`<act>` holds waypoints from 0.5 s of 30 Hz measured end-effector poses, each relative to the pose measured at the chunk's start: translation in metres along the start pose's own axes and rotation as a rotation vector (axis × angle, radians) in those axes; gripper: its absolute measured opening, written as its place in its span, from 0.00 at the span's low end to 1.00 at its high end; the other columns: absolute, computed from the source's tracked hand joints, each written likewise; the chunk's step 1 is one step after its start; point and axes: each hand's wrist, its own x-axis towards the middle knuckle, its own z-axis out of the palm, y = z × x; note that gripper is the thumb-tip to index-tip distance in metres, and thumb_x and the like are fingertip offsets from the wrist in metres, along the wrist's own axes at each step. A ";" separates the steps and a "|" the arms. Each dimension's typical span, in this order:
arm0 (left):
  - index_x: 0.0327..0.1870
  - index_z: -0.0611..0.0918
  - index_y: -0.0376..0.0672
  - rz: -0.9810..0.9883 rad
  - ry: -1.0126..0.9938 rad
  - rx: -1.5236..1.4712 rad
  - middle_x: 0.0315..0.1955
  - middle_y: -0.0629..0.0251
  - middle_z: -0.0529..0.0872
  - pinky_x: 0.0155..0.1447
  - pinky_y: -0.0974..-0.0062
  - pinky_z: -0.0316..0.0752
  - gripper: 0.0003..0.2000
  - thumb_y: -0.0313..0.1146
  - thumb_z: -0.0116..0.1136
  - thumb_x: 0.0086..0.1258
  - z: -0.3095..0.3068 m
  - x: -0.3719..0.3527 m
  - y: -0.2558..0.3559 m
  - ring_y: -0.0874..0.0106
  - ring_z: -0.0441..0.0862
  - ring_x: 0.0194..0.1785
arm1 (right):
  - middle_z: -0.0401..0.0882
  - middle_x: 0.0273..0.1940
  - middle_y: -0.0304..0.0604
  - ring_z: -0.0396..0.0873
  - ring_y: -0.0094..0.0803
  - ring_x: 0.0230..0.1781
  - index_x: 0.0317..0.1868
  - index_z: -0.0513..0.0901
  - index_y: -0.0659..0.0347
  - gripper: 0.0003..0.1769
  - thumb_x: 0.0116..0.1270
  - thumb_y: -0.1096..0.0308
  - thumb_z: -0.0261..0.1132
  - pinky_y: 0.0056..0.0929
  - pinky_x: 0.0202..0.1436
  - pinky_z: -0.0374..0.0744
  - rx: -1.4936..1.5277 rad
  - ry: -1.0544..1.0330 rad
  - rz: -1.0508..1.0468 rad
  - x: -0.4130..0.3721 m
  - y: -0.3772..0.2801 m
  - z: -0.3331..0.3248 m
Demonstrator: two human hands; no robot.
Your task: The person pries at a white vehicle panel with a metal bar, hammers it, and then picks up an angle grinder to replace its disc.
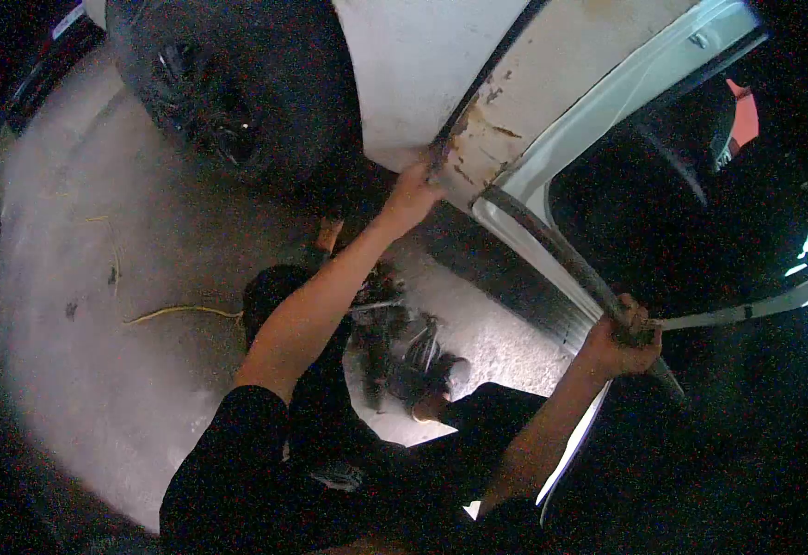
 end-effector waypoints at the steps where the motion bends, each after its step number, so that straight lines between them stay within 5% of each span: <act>1: 0.70 0.67 0.33 0.152 0.007 0.118 0.67 0.51 0.73 0.73 0.67 0.61 0.34 0.25 0.57 0.57 0.005 0.004 -0.001 0.59 0.68 0.71 | 0.57 0.17 0.38 0.62 0.33 0.20 0.19 0.64 0.53 0.15 0.63 0.61 0.55 0.45 0.49 0.75 0.028 0.058 0.009 0.003 -0.003 -0.004; 6: 0.74 0.59 0.33 0.303 0.137 0.186 0.67 0.41 0.69 0.75 0.64 0.59 0.38 0.24 0.57 0.59 0.028 0.018 0.031 0.53 0.65 0.73 | 0.57 0.18 0.38 0.62 0.33 0.21 0.20 0.64 0.53 0.15 0.64 0.62 0.53 0.47 0.52 0.75 0.096 -0.020 0.071 -0.006 0.017 -0.009; 8: 0.74 0.58 0.32 0.313 0.233 0.400 0.69 0.36 0.64 0.75 0.61 0.59 0.38 0.22 0.56 0.59 0.032 0.013 0.041 0.46 0.64 0.72 | 0.64 0.20 0.41 0.71 0.36 0.27 0.19 0.67 0.55 0.16 0.65 0.61 0.54 0.49 0.57 0.74 0.037 -0.005 0.125 -0.010 0.024 -0.005; 12: 0.74 0.56 0.29 0.470 0.133 0.388 0.71 0.34 0.60 0.76 0.60 0.57 0.38 0.23 0.54 0.59 0.032 0.019 0.095 0.43 0.58 0.75 | 0.65 0.20 0.42 0.71 0.37 0.28 0.20 0.67 0.56 0.17 0.66 0.62 0.54 0.49 0.58 0.73 0.105 -0.045 0.154 -0.010 0.023 -0.006; 15: 0.74 0.56 0.28 0.639 0.145 0.323 0.71 0.36 0.60 0.78 0.61 0.54 0.38 0.23 0.54 0.59 0.046 0.055 0.130 0.45 0.56 0.76 | 0.64 0.20 0.41 0.72 0.36 0.29 0.20 0.68 0.56 0.15 0.65 0.63 0.54 0.48 0.59 0.73 0.012 0.173 0.117 -0.010 0.023 0.000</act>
